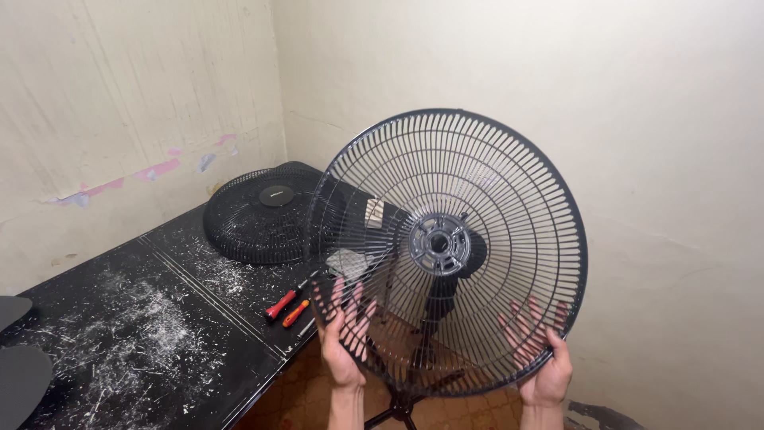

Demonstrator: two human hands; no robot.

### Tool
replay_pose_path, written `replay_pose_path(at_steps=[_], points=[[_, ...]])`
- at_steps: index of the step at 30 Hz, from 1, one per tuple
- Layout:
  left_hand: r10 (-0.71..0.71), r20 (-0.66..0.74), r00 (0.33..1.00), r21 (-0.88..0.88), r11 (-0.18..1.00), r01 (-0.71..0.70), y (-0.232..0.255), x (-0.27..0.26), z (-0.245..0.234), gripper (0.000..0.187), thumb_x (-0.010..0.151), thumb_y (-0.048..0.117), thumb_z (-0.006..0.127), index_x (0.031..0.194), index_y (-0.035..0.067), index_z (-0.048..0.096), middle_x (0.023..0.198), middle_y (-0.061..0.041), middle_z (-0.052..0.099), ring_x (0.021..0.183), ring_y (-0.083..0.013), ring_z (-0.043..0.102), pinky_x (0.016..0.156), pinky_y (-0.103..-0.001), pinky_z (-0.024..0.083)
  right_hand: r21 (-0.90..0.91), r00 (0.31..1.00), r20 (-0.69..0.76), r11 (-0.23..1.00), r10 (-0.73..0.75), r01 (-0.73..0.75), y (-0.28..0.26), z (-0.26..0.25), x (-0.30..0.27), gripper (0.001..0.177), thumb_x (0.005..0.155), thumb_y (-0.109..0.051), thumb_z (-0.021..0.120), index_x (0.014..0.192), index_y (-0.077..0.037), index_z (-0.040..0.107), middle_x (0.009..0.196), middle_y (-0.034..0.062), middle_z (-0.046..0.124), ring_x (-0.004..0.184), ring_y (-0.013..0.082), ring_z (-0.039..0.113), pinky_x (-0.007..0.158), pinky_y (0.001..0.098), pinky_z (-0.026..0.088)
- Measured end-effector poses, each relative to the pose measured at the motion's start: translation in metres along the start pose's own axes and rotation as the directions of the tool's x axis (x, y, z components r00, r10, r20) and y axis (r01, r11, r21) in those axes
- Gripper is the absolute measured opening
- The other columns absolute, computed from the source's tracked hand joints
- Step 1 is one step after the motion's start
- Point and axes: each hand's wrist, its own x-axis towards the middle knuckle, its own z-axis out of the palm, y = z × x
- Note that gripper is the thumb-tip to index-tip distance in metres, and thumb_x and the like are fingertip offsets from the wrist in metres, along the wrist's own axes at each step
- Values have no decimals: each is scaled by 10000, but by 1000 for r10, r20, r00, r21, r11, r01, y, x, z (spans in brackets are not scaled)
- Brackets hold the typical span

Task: The person assembles a standing fan by attaching the front and rear wire cages to the motor housing. They then use a screwdriver to tighten the screws on the motor housing to secure the assembly.

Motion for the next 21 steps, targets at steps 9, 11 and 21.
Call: replay_pose_path(at_steps=[9,11,21], points=[[-105,152,983,138,987,84,22,58,-11,673,860,48,467,1513,123,326,1345,-226,532,1196,-376,625,988,-556,587,-171,994,86,984,67,-52,-2,0,36,727,825,30,330,1549,12,274,1559,212,419,1389,427,455,1133,595,395],[-289,173,942,-4,956,294,26,76,-18,534,1000,199,458,1474,-44,419,1321,-282,615,1197,-376,654,1020,-518,575,-182,991,113,982,71,-49,0,-3,45,776,783,58,329,1554,4,273,1564,204,402,1392,421,454,1133,597,392],[-391,-4,920,127,913,388,8,113,-49,493,863,82,426,1350,20,475,1276,-223,669,1134,-367,679,987,-502,568,-314,966,-65,914,249,-257,-18,-12,108,603,1010,-450,383,1451,-40,425,1421,279,530,1278,408,566,1049,573,448]])
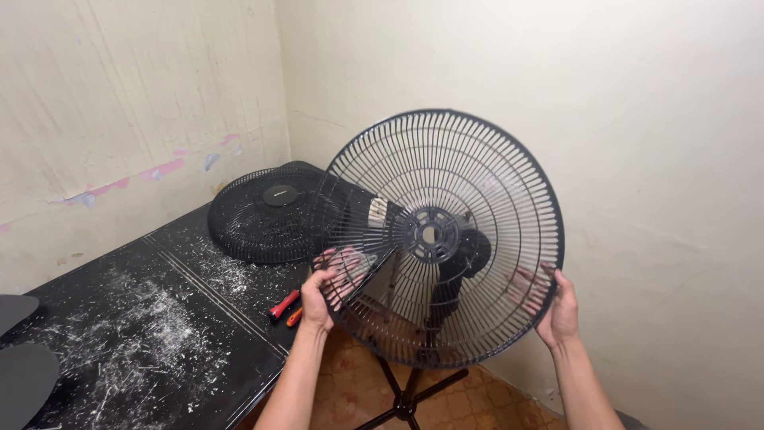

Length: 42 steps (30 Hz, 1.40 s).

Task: The person assembles a standing fan by attaching the front and rear wire cages to the motor housing. They then use a screwdriver to tighten the screws on the motor housing to secure the assembly.

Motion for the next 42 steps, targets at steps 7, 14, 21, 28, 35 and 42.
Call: replay_pose_path(at_steps=[7,14,21,28,35,42], points=[[-50,192,980,16,999,48,-10,6,-20,608,785,76,452,1371,-79,488,1306,-270,649,1185,-381,665,1054,-489,548,6,993,90,997,75,-76,-17,11,8,697,1047,-555,279,1415,7,465,1325,271,592,1201,410,602,1010,550,504],[-99,74,992,15,995,98,13,7,-4,560,930,300,485,1387,-20,441,1302,-219,677,1179,-354,677,1003,-509,566,-114,998,21,992,53,-51,-18,17,6,732,1043,-579,223,1434,9,415,1329,276,576,1187,410,607,1019,549,514],[-85,-11,996,147,985,86,21,-8,0,569,891,251,484,1451,218,383,1297,-209,647,1169,-350,655,971,-516,567,-136,997,18,988,75,-71,-15,22,-13,734,1044,-556,198,1462,8,411,1370,281,564,1212,407,601,1023,556,512],[-100,93,991,117,989,89,18,-16,-14,542,965,278,480,1402,-43,500,1324,-234,652,1194,-353,677,976,-506,592,-145,998,-19,987,66,-68,-9,24,-35,755,1039,-579,117,1504,-47,385,1375,288,547,1204,411,585,1012,565,491],[-71,69,995,144,988,60,13,-25,-7,624,961,469,441,1477,119,413,1369,-188,610,1221,-322,641,981,-484,562,-132,998,-20,990,53,-55,-3,20,-41,763,1047,-588,100,1523,-55,368,1405,269,526,1249,396,551,1041,560,470],[-66,90,994,169,984,51,10,-25,-5,838,978,679,235,1532,72,398,1413,-196,596,1274,-326,614,1019,-491,556,-147,999,-12,988,47,-49,-4,24,-40,791,1039,-590,78,1553,-51,346,1419,259,523,1260,389,546,1035,559,471]])
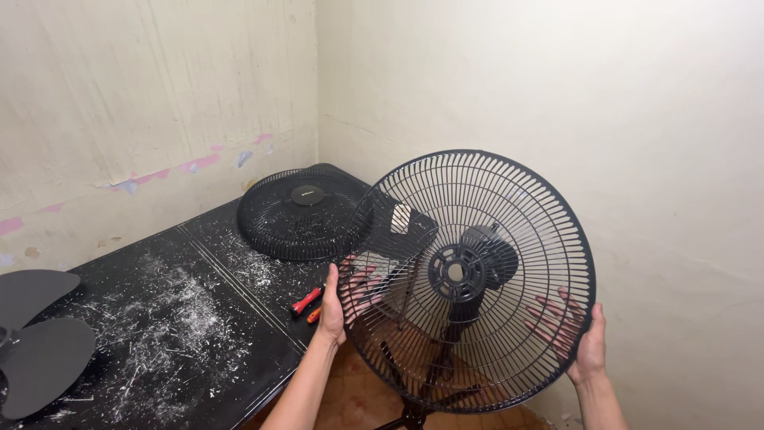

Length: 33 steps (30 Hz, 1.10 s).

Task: The person assembles a standing fan by attaching the front and rear wire cages to the motor housing. They then use a screwdriver to tighten the screws on the motor housing to secure the assembly.

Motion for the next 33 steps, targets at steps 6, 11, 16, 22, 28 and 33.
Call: replay_pose_path(at_steps=[6,11,16,22,28,33], points=[[-18,-10,1000,-27,999,17,-4,0,0,807,970,670,245,1546,120,378,1437,-178,572,1294,-320,597,1031,-491,537,1,1000,-11,1000,-7,7,2,-3,1,793,1038,-589,74,1549,-47,343,1410,269,519,1269,398,544,1037,566,476],[-19,-10,1000,-60,998,19,-7,1,-2,783,992,649,250,1545,110,379,1446,-188,568,1302,-333,590,1045,-492,522,18,1000,3,1000,-7,7,3,-7,4,791,1042,-592,74,1545,-45,344,1405,267,524,1258,395,551,1030,565,480],[-1,17,1000,-65,998,2,-17,5,-15,725,999,626,251,1530,143,357,1424,-184,571,1259,-307,609,1034,-445,522,-5,999,5,999,-41,41,6,-9,4,789,1048,-596,83,1527,-35,364,1384,256,542,1242,388,562,1025,553,492],[167,-42,985,25,986,-166,-6,3,-34,632,1071,500,360,1520,63,451,1378,-138,612,1162,-219,630,993,-387,533,4,996,31,997,-83,83,17,-17,2,744,1056,-595,125,1536,-80,363,1394,231,553,1262,367,560,1043,506,466],[222,-133,966,139,969,-203,36,-5,-36,545,1074,358,369,1575,147,399,1383,-98,595,1189,-175,608,1044,-366,512,-93,975,182,985,-128,147,32,-33,4,738,1033,-566,263,1563,-62,355,1491,186,498,1354,302,492,1127,463,397],[271,-151,951,160,956,-247,57,-13,-40,531,1089,343,368,1560,104,418,1452,-54,595,1265,-138,606,1076,-317,499,-21,956,287,998,-59,67,39,-23,-2,729,1047,-524,278,1549,0,353,1502,184,502,1348,315,501,1125,483,395]])
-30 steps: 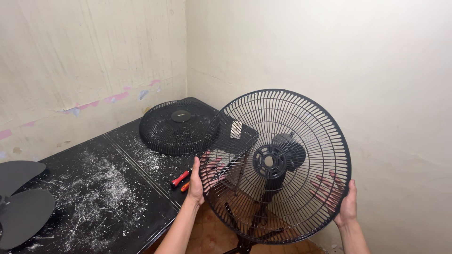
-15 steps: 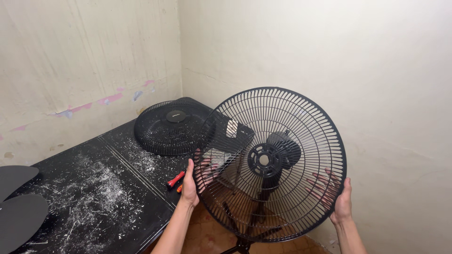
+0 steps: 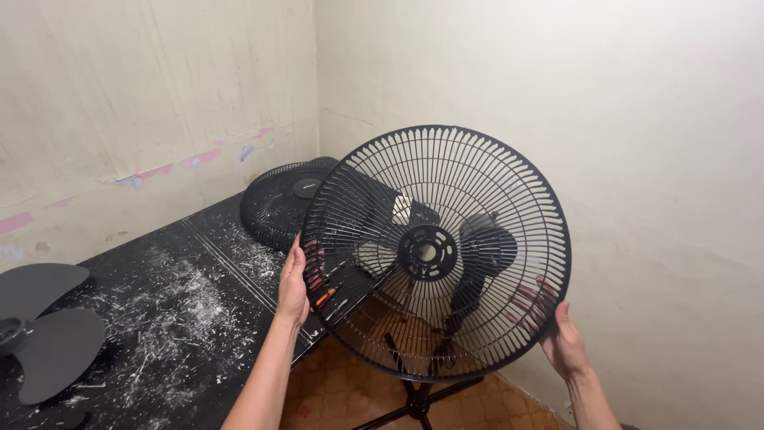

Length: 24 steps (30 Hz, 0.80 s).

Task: The person assembles a standing fan by attaching the front and rear wire cages to the motor housing. They then use a screwdriver to tighten the screws on the motor housing to secure the assembly.

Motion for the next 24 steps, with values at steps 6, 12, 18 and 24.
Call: replay_pose_path(at_steps=[6,12,18,24], points=[[48,72,996,154,986,-58,14,-16,-21,495,996,151,576,1467,12,509,1318,-150,616,1175,-238,615,983,-414,528,26,993,-111,999,-38,41,-4,40,5,694,1070,-508,198,1525,-9,360,1442,194,531,1291,329,550,1063,510,471],[-54,114,992,-108,992,66,46,-52,-60,523,867,111,481,1353,-70,544,1239,-247,708,1095,-328,734,1007,-442,573,-38,997,-68,998,41,-44,-1,75,17,712,1073,-526,185,1490,5,411,1407,217,561,1228,338,586,1026,509,503],[159,-98,982,-169,970,-174,80,-78,-79,494,881,70,484,1363,-39,492,1165,-250,685,1020,-367,710,909,-466,614,-595,834,2,670,-552,445,22,128,28,536,1121,-282,430,1544,38,354,1519,242,452,1391,352,427,1139,505,319],[358,-268,894,59,933,-356,96,-84,-37,620,836,58,497,1454,97,473,1224,-101,670,1031,-227,701,826,-365,662,-766,838,197,454,-509,455,30,196,-5,345,969,-152,594,1301,-64,627,1298,133,658,1222,270,607,1093,415,459]])
